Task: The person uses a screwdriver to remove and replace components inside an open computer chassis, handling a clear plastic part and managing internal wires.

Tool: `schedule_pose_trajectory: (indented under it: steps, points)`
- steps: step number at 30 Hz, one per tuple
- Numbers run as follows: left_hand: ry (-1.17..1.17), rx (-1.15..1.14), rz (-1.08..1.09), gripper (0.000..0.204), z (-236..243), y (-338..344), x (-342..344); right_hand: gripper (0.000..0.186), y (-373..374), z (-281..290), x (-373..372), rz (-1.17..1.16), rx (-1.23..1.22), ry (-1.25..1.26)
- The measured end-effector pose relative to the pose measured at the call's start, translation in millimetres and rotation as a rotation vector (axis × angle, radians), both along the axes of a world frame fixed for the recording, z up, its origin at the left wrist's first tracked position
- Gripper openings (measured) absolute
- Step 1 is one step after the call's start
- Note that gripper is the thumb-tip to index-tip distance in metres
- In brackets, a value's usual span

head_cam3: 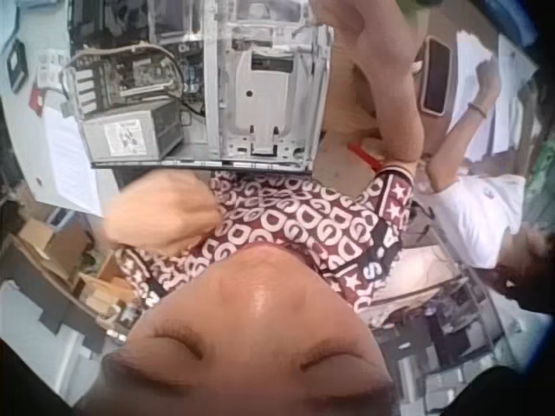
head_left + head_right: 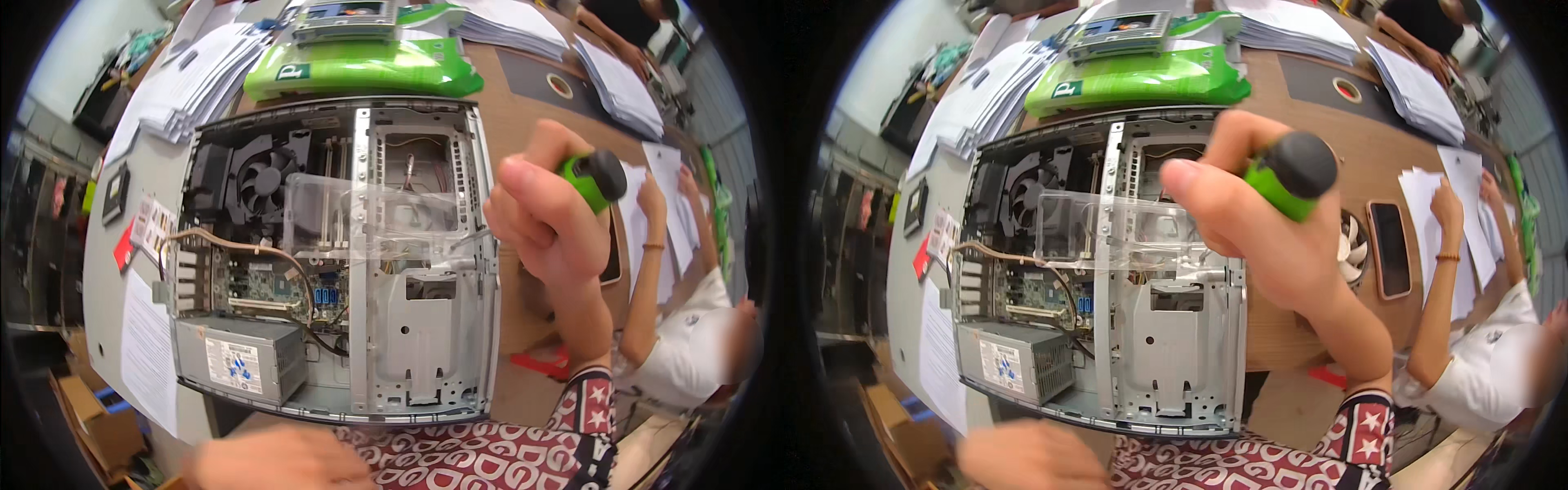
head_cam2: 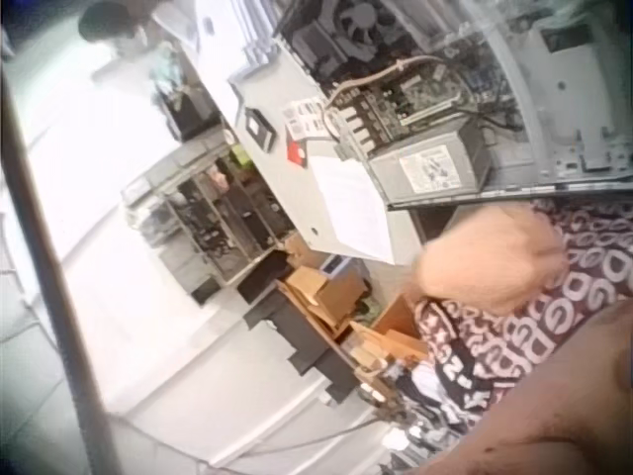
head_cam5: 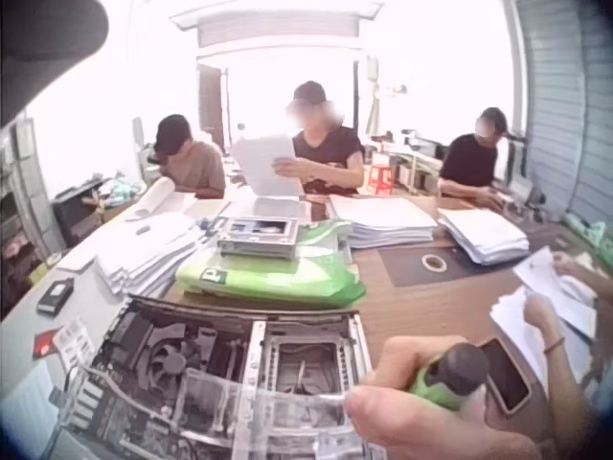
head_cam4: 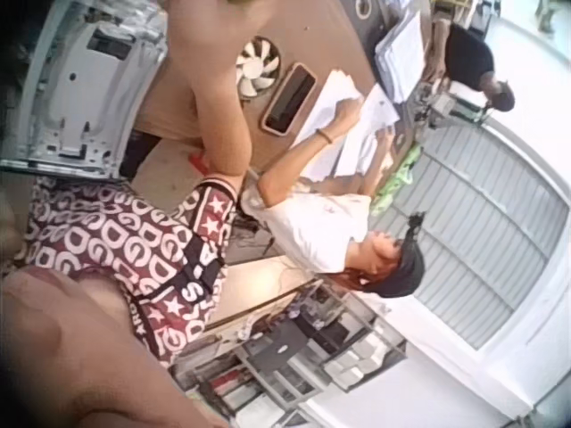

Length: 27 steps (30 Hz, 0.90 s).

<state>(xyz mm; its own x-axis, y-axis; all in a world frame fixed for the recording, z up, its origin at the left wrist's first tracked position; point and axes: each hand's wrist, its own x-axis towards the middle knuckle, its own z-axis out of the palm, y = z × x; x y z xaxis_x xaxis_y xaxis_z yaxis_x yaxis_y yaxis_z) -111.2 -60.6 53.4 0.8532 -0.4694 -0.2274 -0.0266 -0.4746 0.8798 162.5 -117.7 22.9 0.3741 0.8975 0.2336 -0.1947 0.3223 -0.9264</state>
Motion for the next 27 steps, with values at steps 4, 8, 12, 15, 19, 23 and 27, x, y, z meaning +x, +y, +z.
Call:
schedule_pose_trajectory:
  steps: [4, 8, 12, 15, 19, 23, 27]
  points:
    - [0.215, -0.892, 0.235, 0.020, -148.2, -105.0, -17.9, 0.030, 8.6, -1.0, -6.6, -0.026, 0.015, -0.082]
    - [0.276, -0.797, 0.244, 0.021, -227.9, -172.8, 17.8, 0.030, 8.9, 0.3, -8.6, -0.028, 0.036, -0.149]
    - [0.068, -0.839, -0.018, 0.020, -221.7, -162.9, 44.7, 0.029, 7.1, -2.6, -4.7, -0.016, 0.033, -0.097]
    - [0.177, -0.590, -0.274, 0.018, -218.1, -156.3, 61.8, 0.029, 5.1, -0.3, -2.8, -0.003, 0.042, -0.067]
    - [0.146, -0.824, 0.060, 0.019, -236.6, -169.3, 31.1, 0.029, 7.1, -0.2, -8.2, -0.037, 0.000, -0.085]
    - [0.172, -0.837, 0.085, 0.019, -226.8, -160.4, 29.7, 0.029, 4.3, 1.7, -6.4, -0.030, 0.012, -0.083]
    - [0.186, -0.837, 0.118, 0.020, -221.0, -156.3, 27.8, 0.030, 5.6, 1.0, -6.6, -0.044, 0.025, -0.083]
